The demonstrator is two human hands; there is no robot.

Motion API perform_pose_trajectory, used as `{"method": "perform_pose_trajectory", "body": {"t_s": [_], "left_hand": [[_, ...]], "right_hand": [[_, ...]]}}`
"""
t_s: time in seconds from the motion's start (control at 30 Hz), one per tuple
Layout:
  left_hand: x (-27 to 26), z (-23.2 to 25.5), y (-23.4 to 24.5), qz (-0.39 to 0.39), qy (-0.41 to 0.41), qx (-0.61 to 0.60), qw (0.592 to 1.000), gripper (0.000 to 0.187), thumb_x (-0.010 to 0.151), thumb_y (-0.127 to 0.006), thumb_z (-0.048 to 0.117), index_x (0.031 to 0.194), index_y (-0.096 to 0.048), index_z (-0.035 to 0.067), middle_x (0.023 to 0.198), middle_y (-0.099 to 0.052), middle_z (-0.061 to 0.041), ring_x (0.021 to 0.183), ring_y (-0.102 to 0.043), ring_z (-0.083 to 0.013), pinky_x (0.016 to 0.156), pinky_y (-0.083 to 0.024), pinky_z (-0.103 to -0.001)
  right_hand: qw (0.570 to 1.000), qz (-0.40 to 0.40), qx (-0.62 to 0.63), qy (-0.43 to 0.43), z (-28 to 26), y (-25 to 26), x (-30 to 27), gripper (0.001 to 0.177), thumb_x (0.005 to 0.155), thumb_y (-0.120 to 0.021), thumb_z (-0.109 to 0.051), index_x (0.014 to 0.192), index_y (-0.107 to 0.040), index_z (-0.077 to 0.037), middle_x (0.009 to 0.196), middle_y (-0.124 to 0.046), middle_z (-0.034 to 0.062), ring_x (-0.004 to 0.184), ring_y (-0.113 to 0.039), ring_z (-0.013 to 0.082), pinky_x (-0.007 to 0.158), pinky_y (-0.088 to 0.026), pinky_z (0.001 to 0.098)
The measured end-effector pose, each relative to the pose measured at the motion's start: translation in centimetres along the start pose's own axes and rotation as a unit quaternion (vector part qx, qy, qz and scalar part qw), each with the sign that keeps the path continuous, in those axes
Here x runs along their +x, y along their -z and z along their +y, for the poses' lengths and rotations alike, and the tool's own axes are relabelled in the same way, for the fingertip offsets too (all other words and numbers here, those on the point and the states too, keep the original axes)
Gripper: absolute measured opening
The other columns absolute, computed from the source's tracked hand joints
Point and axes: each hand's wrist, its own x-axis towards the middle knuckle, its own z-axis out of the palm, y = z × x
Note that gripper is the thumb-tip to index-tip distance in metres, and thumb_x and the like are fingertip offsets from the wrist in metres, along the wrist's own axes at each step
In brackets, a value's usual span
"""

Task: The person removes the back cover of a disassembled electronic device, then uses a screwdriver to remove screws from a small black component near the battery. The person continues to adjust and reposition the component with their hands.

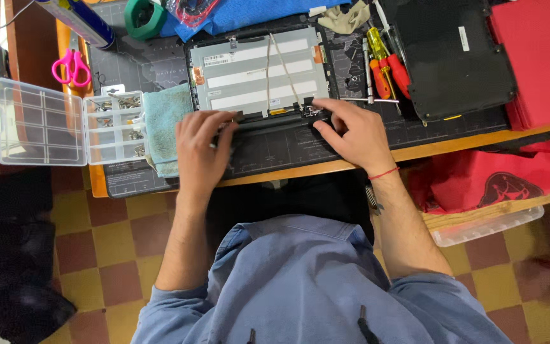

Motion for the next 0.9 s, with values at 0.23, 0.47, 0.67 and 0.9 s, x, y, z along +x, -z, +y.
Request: {"method": "perform_pose_trajectory", "body": {"t_s": [0.23,0.47,0.67,0.9], "left_hand": [[-1.0,-2.6,3.0,0.057,0.034,-0.011,0.998,0.008,0.103,-0.072,0.003,0.106,-0.073,0.011,0.088,-0.064,-0.003,0.082,-0.063,-0.0252,0.078,-0.049,-0.038],[-2.3,-5.5,4.4,0.013,0.023,0.038,0.999,0.011,0.096,-0.083,0.011,0.097,-0.072,0.013,0.085,-0.063,-0.003,0.077,-0.064,-0.0273,0.077,-0.050,-0.038],[-2.7,-5.7,4.2,-0.013,0.022,0.116,0.993,0.019,0.092,-0.085,0.026,0.105,-0.073,0.020,0.092,-0.067,0.001,0.087,-0.064,-0.0229,0.086,-0.045,-0.036],[-2.6,-4.2,2.5,0.010,0.021,0.111,0.994,0.013,0.095,-0.077,0.016,0.107,-0.074,0.020,0.099,-0.069,-0.001,0.088,-0.065,-0.0227,0.079,-0.048,-0.034]], "right_hand": [[0.998,0.018,0.060,0.010,0.9,-0.4,-0.2,0.027,0.097,-0.078,-0.013,0.123,-0.078,-0.016,0.068,-0.062,0.0032,0.063,-0.064,0.0232,0.064,-0.053,0.0356],[0.991,-0.001,0.003,0.137,-4.5,-1.9,3.2,0.017,0.097,-0.076,-0.011,0.114,-0.080,-0.013,0.071,-0.064,0.0054,0.067,-0.065,0.0280,0.066,-0.054,0.0388],[0.951,-0.017,-0.096,0.292,-7.2,-6.0,7.1,0.004,0.100,-0.076,-0.018,0.103,-0.078,-0.018,0.079,-0.059,0.0002,0.072,-0.059,0.0222,0.068,-0.051,0.0355],[0.927,-0.034,-0.130,0.350,-8.5,-8.3,9.3,0.014,0.106,-0.068,-0.026,0.098,-0.077,-0.019,0.086,-0.055,-0.0020,0.082,-0.057,0.0196,0.080,-0.048,0.0348]]}}
